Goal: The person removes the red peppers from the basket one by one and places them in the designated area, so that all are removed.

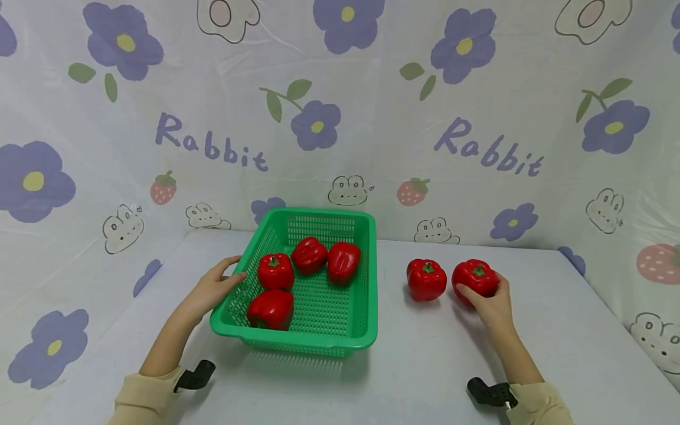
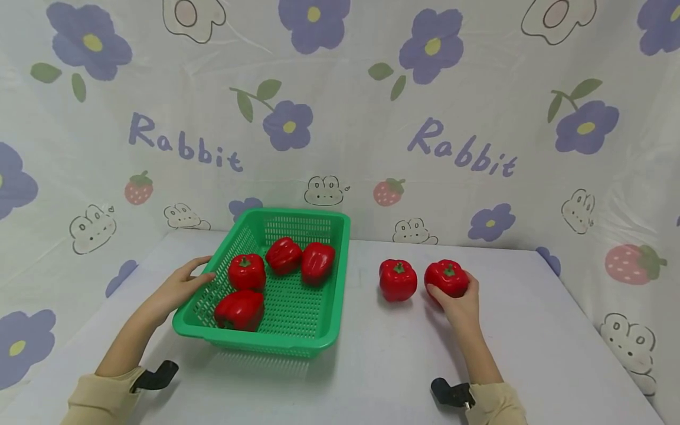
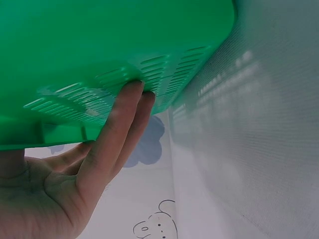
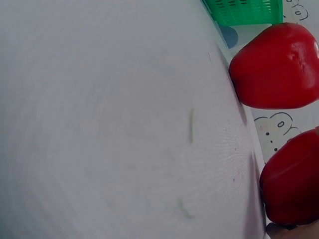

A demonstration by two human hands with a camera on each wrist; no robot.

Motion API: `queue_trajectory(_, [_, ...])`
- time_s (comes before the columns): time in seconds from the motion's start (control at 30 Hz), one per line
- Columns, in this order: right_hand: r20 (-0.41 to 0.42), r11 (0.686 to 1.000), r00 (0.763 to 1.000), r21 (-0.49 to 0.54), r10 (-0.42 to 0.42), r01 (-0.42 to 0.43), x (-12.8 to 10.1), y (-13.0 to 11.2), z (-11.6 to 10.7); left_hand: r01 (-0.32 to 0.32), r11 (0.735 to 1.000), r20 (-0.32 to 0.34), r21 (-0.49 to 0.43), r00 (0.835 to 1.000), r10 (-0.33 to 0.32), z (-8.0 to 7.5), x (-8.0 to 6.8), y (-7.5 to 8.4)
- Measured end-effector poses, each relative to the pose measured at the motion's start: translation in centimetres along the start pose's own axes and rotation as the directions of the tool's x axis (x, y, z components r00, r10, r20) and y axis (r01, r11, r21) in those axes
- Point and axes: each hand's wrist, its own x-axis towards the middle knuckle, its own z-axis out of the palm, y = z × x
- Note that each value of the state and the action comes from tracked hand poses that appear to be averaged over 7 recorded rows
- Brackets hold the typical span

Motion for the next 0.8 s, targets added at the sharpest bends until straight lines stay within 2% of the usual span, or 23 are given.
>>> queue_trajectory(0.8, [-0.050,0.999,0.999,0.036,0.017,-0.016,-0.03,-0.42,-0.31,0.005,1.000,-0.006,0.010,1.000,-0.005,0.03,0.07,-0.09])
